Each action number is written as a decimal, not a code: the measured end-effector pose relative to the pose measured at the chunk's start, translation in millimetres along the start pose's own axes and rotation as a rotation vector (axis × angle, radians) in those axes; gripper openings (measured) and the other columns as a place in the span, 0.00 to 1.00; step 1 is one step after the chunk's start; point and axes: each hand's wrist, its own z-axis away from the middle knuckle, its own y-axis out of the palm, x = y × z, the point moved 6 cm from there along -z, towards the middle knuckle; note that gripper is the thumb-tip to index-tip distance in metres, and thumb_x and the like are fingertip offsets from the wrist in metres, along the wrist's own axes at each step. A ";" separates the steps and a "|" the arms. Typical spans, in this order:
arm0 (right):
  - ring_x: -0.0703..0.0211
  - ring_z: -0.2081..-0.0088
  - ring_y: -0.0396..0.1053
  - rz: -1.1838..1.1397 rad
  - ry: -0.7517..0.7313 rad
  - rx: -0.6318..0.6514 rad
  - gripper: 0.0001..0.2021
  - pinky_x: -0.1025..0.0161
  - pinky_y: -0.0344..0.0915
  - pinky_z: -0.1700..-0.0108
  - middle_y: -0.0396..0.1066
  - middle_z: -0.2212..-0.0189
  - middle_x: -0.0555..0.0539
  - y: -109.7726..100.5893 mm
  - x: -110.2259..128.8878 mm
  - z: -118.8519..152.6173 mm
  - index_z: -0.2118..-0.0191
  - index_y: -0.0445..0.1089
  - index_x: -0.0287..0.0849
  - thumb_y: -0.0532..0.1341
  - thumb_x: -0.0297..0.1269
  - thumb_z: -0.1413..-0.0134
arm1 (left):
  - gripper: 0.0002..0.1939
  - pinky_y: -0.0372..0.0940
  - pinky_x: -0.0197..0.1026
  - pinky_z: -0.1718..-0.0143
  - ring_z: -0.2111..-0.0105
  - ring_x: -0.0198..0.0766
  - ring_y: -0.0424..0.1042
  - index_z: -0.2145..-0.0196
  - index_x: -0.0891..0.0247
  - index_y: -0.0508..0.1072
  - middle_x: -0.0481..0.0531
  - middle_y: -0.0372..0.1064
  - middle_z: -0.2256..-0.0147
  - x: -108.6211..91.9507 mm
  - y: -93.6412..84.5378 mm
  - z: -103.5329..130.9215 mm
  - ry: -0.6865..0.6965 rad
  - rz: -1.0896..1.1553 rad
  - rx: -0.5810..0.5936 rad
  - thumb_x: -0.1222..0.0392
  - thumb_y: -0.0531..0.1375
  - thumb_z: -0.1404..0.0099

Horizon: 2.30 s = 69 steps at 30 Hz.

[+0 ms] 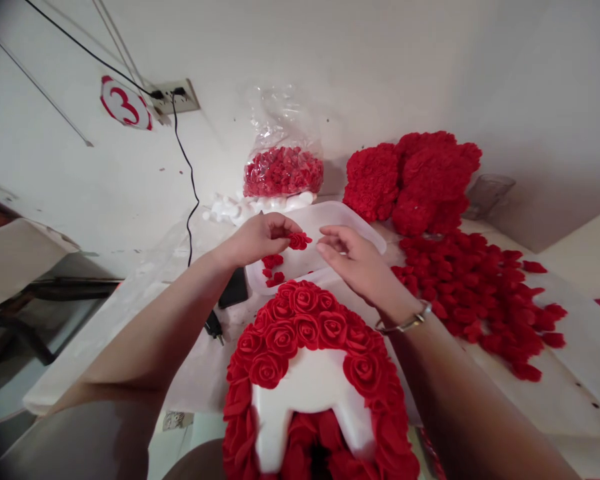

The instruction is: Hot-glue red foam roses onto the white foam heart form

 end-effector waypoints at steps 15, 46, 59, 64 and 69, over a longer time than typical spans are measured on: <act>0.54 0.53 0.74 -0.137 0.176 0.038 0.17 0.51 0.74 0.52 0.72 0.49 0.43 45.2 -60.8 -44.4 0.46 0.70 0.40 0.62 0.44 0.35 | 0.29 0.68 0.36 0.61 0.62 0.34 0.77 0.43 0.62 0.66 0.54 0.75 0.54 34.6 26.2 2.4 -0.080 0.118 -0.156 0.72 0.58 0.43; 0.57 0.57 0.74 0.036 -0.005 0.081 0.15 0.54 0.75 0.55 0.73 0.52 0.44 52.6 -68.6 -44.6 0.48 0.70 0.40 0.62 0.43 0.35 | 0.23 0.70 0.40 0.54 0.60 0.38 0.78 0.44 0.60 0.71 0.51 0.79 0.59 21.1 21.3 10.0 -0.150 -0.257 -0.311 0.68 0.59 0.36; 0.63 0.71 0.72 0.071 0.118 -0.193 0.08 0.62 0.73 0.65 0.73 0.72 0.51 -14.3 -71.8 -15.8 0.66 0.72 0.38 0.66 0.38 0.41 | 0.26 0.70 0.50 0.54 0.58 0.50 0.78 0.49 0.60 0.76 0.57 0.79 0.55 89.9 -74.4 164.2 -0.545 -0.487 -0.218 0.43 0.57 0.39; 0.63 0.71 0.73 0.055 -0.006 -0.383 0.03 0.65 0.70 0.69 0.77 0.70 0.51 -48.4 -16.2 22.6 0.68 0.74 0.44 0.67 0.35 0.50 | 0.39 0.66 0.54 0.45 0.45 0.59 0.72 0.41 0.60 0.71 0.61 0.70 0.41 138.1 -63.8 237.8 -0.697 -0.626 0.061 0.37 0.62 0.46; 0.66 0.72 0.72 0.073 -0.082 -0.519 0.05 0.69 0.66 0.73 0.77 0.71 0.51 -61.9 30.7 69.5 0.65 0.77 0.45 0.68 0.32 0.50 | 0.35 0.61 0.55 0.42 0.42 0.60 0.69 0.40 0.61 0.69 0.64 0.68 0.40 151.6 -45.5 250.3 -0.674 -0.675 0.145 0.45 0.62 0.44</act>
